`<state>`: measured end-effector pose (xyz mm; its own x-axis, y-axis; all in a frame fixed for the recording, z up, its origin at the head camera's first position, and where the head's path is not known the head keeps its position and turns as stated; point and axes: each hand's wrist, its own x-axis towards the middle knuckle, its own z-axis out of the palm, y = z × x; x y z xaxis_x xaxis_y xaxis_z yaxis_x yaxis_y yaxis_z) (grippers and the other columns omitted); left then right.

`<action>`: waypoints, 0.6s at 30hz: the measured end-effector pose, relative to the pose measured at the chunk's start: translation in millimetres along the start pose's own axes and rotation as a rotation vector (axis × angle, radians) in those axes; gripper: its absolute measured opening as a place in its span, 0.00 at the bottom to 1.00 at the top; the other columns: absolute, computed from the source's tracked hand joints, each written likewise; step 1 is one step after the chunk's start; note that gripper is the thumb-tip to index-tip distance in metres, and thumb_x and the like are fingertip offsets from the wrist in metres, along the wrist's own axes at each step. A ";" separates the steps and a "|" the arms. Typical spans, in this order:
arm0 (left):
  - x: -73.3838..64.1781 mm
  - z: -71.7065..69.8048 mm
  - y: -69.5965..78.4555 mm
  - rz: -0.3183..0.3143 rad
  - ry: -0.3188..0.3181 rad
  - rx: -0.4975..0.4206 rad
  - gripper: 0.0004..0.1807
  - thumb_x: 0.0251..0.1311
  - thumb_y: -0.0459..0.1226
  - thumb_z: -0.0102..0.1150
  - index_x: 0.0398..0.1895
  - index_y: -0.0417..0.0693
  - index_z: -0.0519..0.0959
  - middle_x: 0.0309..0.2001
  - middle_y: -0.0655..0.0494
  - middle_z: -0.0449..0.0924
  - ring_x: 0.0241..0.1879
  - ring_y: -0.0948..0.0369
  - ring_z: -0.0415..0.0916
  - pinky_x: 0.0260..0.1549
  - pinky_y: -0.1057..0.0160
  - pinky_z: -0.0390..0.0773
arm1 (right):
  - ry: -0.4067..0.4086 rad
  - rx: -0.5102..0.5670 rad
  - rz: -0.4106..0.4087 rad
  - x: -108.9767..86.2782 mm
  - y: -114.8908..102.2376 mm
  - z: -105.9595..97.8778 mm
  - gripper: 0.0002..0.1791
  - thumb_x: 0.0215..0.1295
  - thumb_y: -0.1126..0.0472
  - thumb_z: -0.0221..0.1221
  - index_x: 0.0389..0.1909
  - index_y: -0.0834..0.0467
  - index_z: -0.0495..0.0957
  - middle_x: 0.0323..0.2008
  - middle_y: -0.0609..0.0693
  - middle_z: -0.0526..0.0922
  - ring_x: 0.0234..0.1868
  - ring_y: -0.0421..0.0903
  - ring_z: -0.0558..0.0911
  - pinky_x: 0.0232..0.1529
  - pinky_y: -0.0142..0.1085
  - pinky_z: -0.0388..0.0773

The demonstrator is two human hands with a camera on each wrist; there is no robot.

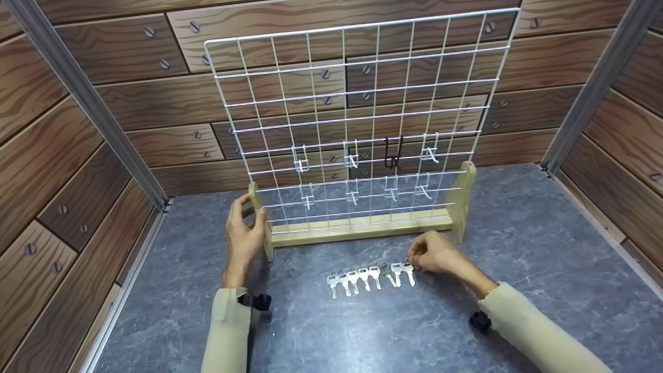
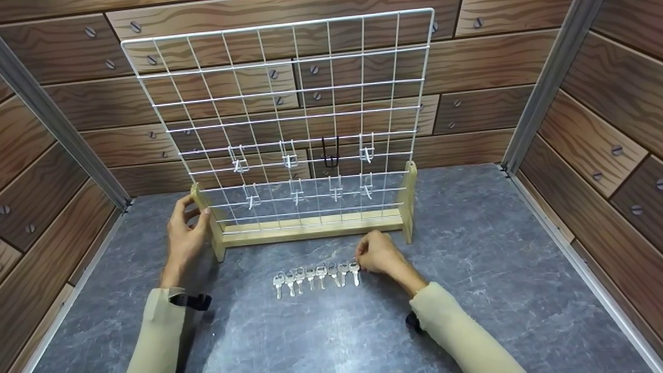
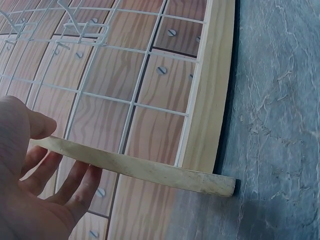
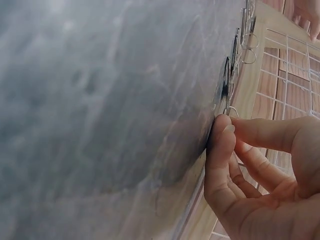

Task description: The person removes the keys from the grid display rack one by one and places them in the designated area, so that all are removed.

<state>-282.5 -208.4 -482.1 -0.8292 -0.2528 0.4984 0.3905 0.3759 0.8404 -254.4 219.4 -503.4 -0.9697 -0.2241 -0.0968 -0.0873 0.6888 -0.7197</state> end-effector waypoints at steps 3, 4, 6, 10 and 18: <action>0.1 -0.4 -1.0 0.000 0.008 0.000 0.22 0.72 0.29 0.63 0.67 0.38 0.76 0.61 0.37 0.79 0.60 0.40 0.82 0.55 0.42 0.88 | 0.011 -0.020 -0.024 0.1 -0.3 0.3 0.11 0.53 0.78 0.59 0.28 0.62 0.87 0.22 0.47 0.85 0.21 0.38 0.82 0.24 0.30 0.84; 0.1 -0.6 -1.2 0.002 0.010 -0.001 0.22 0.72 0.29 0.63 0.67 0.38 0.76 0.61 0.37 0.79 0.59 0.40 0.82 0.55 0.42 0.88 | 0.014 -0.027 -0.030 0.3 -0.3 0.3 0.11 0.54 0.78 0.60 0.28 0.62 0.87 0.21 0.47 0.85 0.21 0.38 0.81 0.23 0.29 0.83; 0.4 -1.1 -1.8 0.001 0.013 0.002 0.22 0.72 0.28 0.63 0.67 0.38 0.76 0.61 0.37 0.79 0.59 0.41 0.82 0.55 0.42 0.88 | 0.021 -0.041 -0.043 0.2 -0.1 0.0 0.09 0.55 0.76 0.63 0.29 0.62 0.87 0.22 0.47 0.85 0.21 0.37 0.81 0.23 0.29 0.82; -0.1 -1.9 -3.0 -0.001 0.018 0.006 0.22 0.72 0.28 0.63 0.67 0.38 0.76 0.62 0.37 0.79 0.60 0.40 0.82 0.54 0.40 0.88 | 0.032 -0.060 -0.064 -0.7 0.8 -1.0 0.06 0.56 0.74 0.67 0.31 0.61 0.88 0.24 0.48 0.86 0.23 0.38 0.80 0.25 0.30 0.81; -1.0 -4.9 -1.6 -0.001 0.002 0.010 0.24 0.73 0.30 0.63 0.70 0.40 0.74 0.65 0.40 0.77 0.61 0.43 0.82 0.54 0.40 0.88 | 0.073 0.008 -0.068 -7.5 7.7 -8.1 0.05 0.60 0.72 0.69 0.37 0.64 0.87 0.29 0.53 0.88 0.24 0.43 0.84 0.24 0.31 0.83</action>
<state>-280.3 -213.1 -482.9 -0.8290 -0.2551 0.4978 0.3853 0.3848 0.8388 -249.7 232.0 -502.6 -0.9758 -0.2188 0.0023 -0.1515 0.6679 -0.7286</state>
